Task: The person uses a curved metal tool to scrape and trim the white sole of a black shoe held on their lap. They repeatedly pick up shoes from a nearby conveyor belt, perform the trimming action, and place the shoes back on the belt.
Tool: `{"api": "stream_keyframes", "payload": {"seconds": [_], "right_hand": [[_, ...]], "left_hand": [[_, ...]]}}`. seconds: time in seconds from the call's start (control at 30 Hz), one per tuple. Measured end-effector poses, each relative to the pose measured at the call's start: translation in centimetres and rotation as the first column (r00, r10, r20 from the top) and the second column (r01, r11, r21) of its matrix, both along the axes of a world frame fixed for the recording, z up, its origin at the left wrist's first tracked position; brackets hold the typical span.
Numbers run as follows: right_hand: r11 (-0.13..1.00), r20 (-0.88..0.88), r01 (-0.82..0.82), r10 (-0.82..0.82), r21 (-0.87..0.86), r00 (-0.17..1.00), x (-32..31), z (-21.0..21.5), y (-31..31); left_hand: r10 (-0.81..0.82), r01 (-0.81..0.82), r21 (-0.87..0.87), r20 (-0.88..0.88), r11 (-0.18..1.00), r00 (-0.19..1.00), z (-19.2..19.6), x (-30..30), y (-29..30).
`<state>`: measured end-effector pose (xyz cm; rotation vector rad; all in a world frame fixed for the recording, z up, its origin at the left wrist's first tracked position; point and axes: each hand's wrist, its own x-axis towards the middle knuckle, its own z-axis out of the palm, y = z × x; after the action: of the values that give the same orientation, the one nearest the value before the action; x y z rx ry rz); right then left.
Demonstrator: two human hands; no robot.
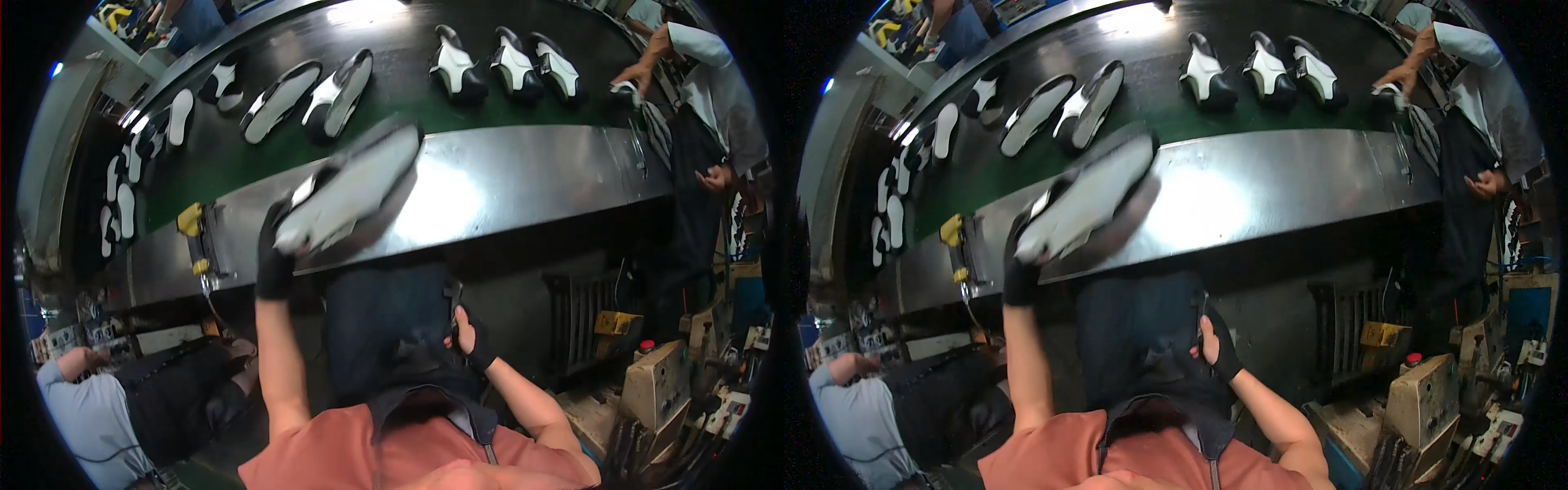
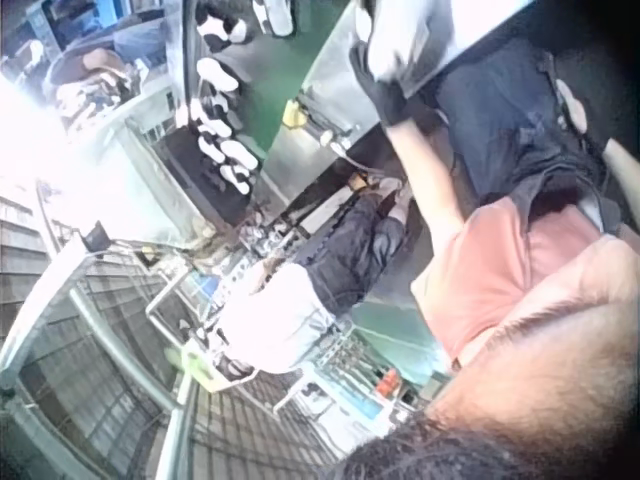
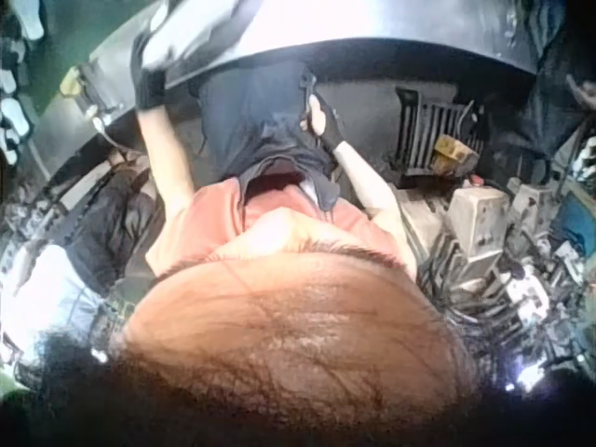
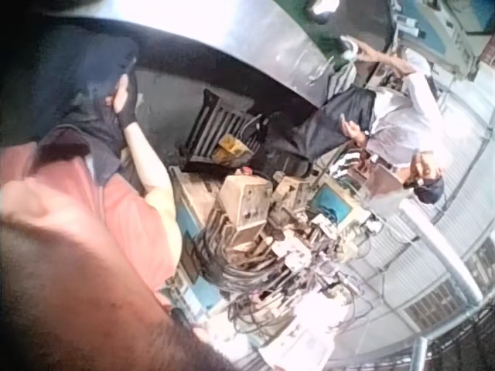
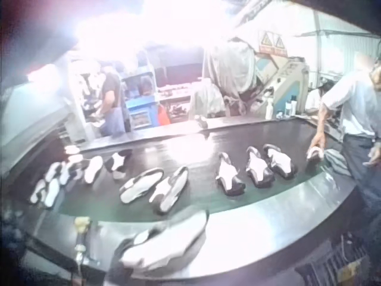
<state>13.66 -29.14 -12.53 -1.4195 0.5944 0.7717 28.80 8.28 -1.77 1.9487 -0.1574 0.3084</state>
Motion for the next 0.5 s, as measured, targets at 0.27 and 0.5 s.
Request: {"api": "stream_keyframes", "payload": {"seconds": [0.27,0.5], "right_hand": [[0.983,0.171,-0.186,0.185,-0.012,0.968,-4.7,9.0,0.0],[0.848,0.278,-0.442,0.367,0.292,0.888,-6.7,14.6,2.8]], "left_hand": [[-0.092,0.014,-0.376,-0.191,0.927,0.977,0.8,-16.2,-7.9],[-0.279,0.169,-0.365,-0.274,0.916,0.920,1.8,-13.4,-12.4]]}}
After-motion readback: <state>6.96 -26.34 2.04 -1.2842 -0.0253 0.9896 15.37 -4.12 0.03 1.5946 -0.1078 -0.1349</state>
